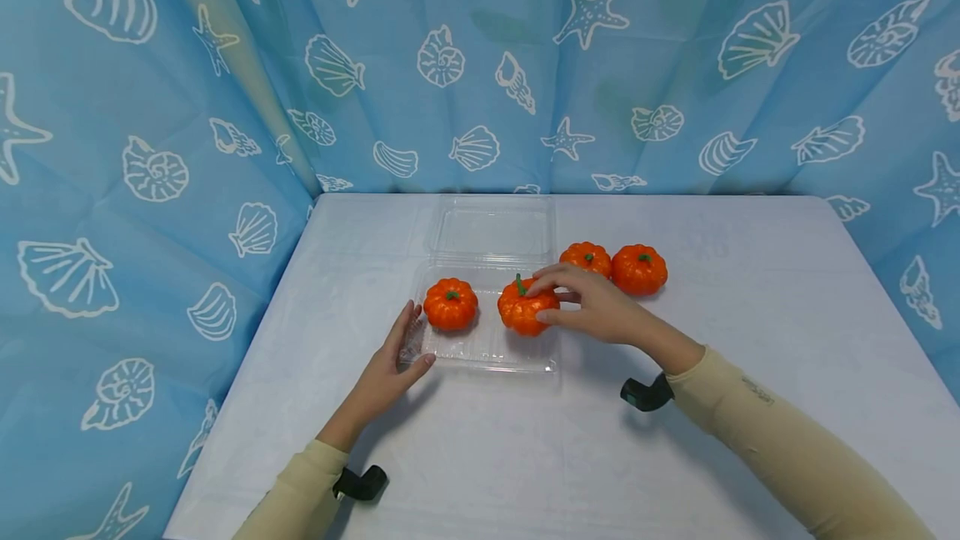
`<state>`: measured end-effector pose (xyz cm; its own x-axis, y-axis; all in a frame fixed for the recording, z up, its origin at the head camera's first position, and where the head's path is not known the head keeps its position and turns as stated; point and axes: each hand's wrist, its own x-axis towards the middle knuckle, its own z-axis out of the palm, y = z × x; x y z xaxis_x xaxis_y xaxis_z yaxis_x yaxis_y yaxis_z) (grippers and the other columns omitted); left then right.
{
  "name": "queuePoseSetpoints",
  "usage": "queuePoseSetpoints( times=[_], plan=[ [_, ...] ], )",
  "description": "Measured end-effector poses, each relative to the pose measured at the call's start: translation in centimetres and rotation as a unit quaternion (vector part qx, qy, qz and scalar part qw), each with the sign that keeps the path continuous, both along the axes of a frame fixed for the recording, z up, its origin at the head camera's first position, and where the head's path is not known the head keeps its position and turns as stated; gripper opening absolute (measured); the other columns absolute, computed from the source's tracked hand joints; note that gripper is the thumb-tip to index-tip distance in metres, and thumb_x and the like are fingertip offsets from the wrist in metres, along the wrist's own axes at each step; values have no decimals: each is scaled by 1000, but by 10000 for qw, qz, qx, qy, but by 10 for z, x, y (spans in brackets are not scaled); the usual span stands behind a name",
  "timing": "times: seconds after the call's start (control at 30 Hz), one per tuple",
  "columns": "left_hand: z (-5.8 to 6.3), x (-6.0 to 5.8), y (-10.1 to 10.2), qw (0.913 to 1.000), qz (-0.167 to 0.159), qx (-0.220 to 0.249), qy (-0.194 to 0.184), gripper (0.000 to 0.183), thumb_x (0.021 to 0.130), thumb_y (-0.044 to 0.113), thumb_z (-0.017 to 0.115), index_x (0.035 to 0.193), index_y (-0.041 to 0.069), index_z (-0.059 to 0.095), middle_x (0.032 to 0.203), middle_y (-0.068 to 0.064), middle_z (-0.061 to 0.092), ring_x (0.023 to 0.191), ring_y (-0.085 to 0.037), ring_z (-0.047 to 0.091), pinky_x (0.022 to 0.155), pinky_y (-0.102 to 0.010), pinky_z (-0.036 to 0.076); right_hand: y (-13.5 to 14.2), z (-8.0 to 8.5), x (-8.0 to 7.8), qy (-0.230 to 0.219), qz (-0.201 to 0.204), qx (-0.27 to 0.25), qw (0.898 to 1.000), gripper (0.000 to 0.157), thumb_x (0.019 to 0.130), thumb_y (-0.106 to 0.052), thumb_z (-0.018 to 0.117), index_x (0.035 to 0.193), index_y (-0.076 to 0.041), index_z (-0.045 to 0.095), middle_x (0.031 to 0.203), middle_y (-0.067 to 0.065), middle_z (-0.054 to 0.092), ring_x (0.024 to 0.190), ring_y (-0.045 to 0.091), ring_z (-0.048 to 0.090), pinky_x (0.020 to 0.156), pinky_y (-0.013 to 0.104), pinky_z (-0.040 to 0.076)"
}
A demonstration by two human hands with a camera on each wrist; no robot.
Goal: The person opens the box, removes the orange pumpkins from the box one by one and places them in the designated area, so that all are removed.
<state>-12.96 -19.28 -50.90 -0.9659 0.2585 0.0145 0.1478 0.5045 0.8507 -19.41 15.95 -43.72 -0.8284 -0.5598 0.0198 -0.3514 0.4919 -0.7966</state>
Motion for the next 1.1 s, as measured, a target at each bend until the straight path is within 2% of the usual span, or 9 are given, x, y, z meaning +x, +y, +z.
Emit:
queuePoseSetpoints(
  times=[0.3,0.53,0.7,0.97,1.1],
  plan=[
    [0,0,1,10000,-15,16,28,90,97,21,70,165,16,11,167,-10,25,153,-31,23,121,-58,18,21,1,4,339,-378,30,9987,32,91,-27,79,121,-20,71,143,5,56,134,29,50,101,46,53],
    [1,0,1,10000,11,-30,11,90,97,22,70,165,17,11,167,-9,25,153,-31,23,121,-58,18,40,2,10,346,-649,99,9972,35,92,-31,78,124,-19,70,139,6,58,130,30,52,101,50,52],
    [0,1,1,10000,28,-4,-44,90,97,23,70,165,17,11,167,-9,25,154,-30,22,121,-58,18,54,1,14,286,-822,17,9962,35,92,-34,77,124,-19,68,140,6,57,133,32,49,102,52,50],
    [-1,0,0,10000,18,43,-68,90,97,22,70,165,18,11,167,-9,25,154,-30,22,122,-57,17,73,-15,17,267,-1119,84,9933,39,92,-35,76,125,-16,68,136,8,57,129,34,51,102,55,50],
    [-1,0,0,10000,29,38,-77,90,97,23,70,165,18,11,168,-9,24,153,-30,23,122,-57,17,78,-27,17,122,-1176,90,9929,37,93,-32,76,125,-15,68,139,11,55,130,36,51,102,57,49]
  ],
)
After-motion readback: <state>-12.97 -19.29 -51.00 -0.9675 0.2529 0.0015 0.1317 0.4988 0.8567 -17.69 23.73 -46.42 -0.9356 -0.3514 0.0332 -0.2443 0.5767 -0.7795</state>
